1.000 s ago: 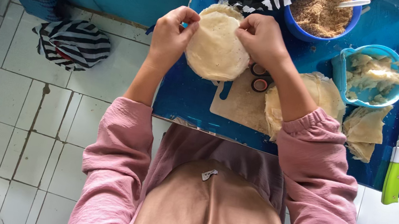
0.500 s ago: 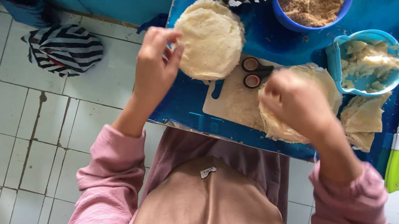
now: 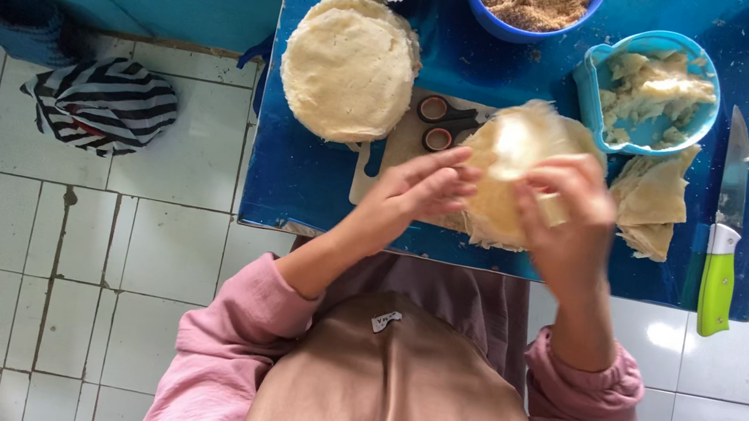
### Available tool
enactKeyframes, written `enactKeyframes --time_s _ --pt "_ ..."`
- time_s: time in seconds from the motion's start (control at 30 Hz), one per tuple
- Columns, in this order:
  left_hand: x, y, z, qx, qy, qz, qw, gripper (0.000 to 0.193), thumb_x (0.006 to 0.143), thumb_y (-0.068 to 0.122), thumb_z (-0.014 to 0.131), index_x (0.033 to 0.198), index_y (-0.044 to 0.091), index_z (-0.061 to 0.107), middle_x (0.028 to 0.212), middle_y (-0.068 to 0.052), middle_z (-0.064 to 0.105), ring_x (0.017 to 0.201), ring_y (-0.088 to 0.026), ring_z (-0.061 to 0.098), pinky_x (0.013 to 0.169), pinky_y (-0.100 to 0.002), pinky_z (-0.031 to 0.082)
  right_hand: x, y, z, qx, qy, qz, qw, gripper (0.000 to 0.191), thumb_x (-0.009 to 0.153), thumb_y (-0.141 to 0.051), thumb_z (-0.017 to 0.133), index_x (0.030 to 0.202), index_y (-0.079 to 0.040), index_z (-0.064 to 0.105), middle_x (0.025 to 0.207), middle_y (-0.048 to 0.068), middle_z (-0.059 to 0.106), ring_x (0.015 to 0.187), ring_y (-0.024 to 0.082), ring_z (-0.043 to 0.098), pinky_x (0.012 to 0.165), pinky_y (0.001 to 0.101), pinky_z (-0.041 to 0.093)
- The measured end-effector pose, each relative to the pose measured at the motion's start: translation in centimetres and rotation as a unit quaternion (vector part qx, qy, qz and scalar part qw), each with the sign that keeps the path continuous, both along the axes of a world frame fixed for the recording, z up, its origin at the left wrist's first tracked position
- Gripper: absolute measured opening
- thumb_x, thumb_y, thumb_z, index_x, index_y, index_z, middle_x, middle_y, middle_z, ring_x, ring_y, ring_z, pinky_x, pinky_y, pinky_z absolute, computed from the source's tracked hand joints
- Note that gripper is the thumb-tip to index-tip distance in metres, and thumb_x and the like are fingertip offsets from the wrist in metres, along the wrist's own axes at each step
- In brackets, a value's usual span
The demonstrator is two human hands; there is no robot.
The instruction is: The person sits at a small blue table and peels thin, round pastry sheets apart one at a time, tearing off ragged edge pieces and stacking the separated sheets. They occasionally reach into a checkered cloth bundle for more sheets and set trimmed scraps aside on the table.
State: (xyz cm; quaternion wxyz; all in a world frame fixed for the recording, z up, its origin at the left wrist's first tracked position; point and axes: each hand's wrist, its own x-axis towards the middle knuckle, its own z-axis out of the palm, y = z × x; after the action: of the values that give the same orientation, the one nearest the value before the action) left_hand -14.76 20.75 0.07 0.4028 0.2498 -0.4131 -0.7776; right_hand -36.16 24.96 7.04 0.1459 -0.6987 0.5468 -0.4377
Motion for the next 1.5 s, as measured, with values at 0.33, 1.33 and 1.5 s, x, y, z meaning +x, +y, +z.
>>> enactKeyframes --time_s 0.33,1.33,1.5 --pt "-0.4 0.2 -1.0 0.097 0.078 0.06 0.99 0.033 0.104 0.016 0.064 0.133 0.004 0.056 0.121 -0.006 0.067 0.107 -0.014 0.068 0.089 -0.031 0.059 2.4 1.7 -1.1 -0.04 -0.02 0.081 0.996 0.018 0.099 -0.011 0.071 0.116 -0.004 0.069 0.115 0.011 0.071 0.109 0.026 0.069 0.094 0.0358 0.055" --pt "11.0 -1.4 2.7 -0.199 -0.052 0.094 0.974 0.016 0.094 0.009 0.07 0.098 0.005 0.055 0.119 0.001 0.061 0.124 -0.006 0.054 0.107 -0.023 0.042 7.0 -6.8 1.2 0.358 -0.392 0.25 0.81 0.023 0.095 0.003 0.071 0.117 0.008 0.071 0.106 0.009 0.074 0.096 0.011 0.071 0.085 0.0233 0.057" --pt "10.9 -1.6 2.8 -0.097 -0.057 0.151 0.982 0.02 0.101 0.003 0.073 0.105 0.005 0.053 0.099 -0.003 0.062 0.089 -0.007 0.061 0.076 -0.02 0.052 7.7 -8.2 0.3 0.349 -0.333 0.218 0.849 0.019 0.094 -0.005 0.075 0.109 0.006 0.07 0.096 0.005 0.073 0.084 0.008 0.07 0.072 0.0219 0.057"
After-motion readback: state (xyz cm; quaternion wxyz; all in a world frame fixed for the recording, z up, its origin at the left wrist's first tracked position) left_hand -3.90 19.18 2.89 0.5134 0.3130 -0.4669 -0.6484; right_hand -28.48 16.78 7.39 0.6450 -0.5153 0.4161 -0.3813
